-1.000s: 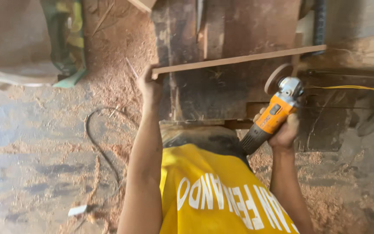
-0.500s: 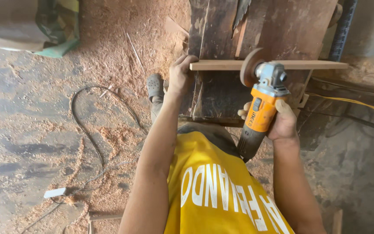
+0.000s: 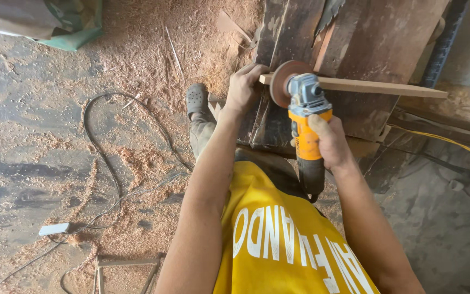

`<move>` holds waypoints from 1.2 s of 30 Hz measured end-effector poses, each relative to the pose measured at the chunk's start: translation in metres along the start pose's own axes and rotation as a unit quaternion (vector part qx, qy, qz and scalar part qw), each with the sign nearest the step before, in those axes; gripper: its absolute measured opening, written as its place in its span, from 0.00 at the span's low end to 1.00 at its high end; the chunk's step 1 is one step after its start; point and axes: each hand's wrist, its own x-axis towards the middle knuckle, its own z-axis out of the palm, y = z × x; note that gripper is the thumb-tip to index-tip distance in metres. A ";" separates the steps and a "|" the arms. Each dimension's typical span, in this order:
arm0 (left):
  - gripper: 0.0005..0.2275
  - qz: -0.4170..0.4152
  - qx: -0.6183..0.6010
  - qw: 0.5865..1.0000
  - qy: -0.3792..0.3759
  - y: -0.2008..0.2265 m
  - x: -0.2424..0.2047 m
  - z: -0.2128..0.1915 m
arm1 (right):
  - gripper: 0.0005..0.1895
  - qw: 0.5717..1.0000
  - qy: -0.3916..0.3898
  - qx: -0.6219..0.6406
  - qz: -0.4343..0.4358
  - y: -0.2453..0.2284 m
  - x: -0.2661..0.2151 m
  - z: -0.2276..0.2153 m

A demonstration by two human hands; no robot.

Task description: The person uses an angle grinder with a sanding disc to smooth the surface of a wooden plank. They hold the plank with one hand and move the grinder back and forth along its length, generating sawdust.

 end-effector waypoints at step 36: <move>0.11 0.053 0.089 0.992 -0.074 -0.001 0.006 -0.007 | 0.26 0.983 0.167 0.064 -0.051 0.032 -0.044 -0.162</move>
